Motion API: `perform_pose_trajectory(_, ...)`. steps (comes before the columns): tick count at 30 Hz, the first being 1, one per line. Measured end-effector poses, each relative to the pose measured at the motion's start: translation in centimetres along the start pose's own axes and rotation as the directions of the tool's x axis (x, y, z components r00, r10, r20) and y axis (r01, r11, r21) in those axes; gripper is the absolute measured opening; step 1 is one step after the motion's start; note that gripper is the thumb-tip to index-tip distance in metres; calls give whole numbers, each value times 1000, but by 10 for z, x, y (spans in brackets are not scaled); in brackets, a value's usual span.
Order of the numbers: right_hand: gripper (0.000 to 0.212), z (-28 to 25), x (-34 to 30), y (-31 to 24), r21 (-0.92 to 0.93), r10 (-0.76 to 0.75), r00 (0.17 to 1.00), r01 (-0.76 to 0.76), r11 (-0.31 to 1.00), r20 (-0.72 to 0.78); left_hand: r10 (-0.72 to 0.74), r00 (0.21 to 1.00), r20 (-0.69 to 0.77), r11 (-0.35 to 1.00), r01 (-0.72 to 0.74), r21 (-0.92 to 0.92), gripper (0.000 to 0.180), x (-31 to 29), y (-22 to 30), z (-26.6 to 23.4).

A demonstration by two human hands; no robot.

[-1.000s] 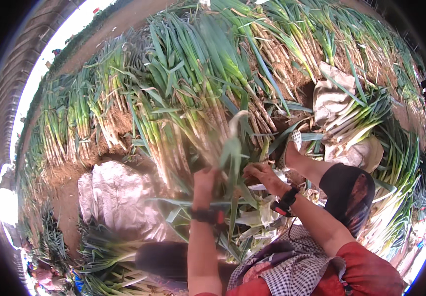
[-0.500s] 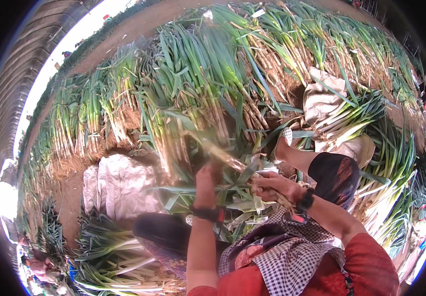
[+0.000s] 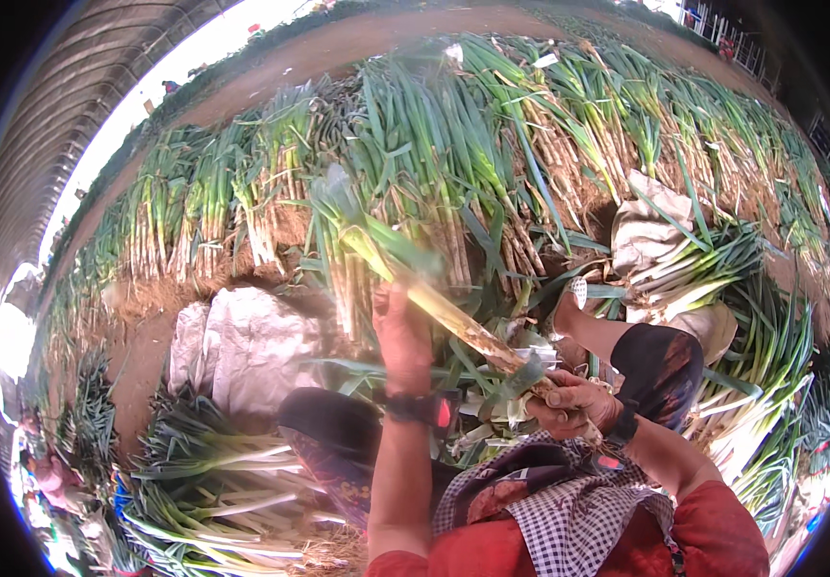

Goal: Cleaning and preparing leeks by stripping outer leaves in an agricultural setting.

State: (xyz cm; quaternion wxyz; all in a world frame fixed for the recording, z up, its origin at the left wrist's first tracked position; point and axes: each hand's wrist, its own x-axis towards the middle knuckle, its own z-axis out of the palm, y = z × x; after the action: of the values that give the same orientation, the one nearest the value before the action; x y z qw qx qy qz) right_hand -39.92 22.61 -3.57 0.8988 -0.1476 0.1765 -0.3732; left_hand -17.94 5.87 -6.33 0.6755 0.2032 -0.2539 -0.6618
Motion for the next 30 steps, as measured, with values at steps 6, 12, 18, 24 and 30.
perform_pose_trajectory(6,39,-4,0,7,-48,75,994,-71,996,85,36,997,69,976,-21,-216,44,6,37,-14)
perform_pose_trajectory(12,39,-7,10,14,38,159,963,-171,985,217,84,991,102,920,-38,-390,41,17,51,-10)
perform_pose_trajectory(18,35,17,18,1,-134,136,988,-126,983,70,285,955,88,936,-257,-241,14,20,79,-3)
perform_pose_trajectory(24,24,20,25,-6,-484,35,997,-61,873,-63,368,930,-6,930,-368,-16,12,21,83,2)
perform_pose_trajectory(30,25,9,54,18,-950,-553,824,-63,-306,124,552,832,-61,820,-528,222,15,28,91,9)
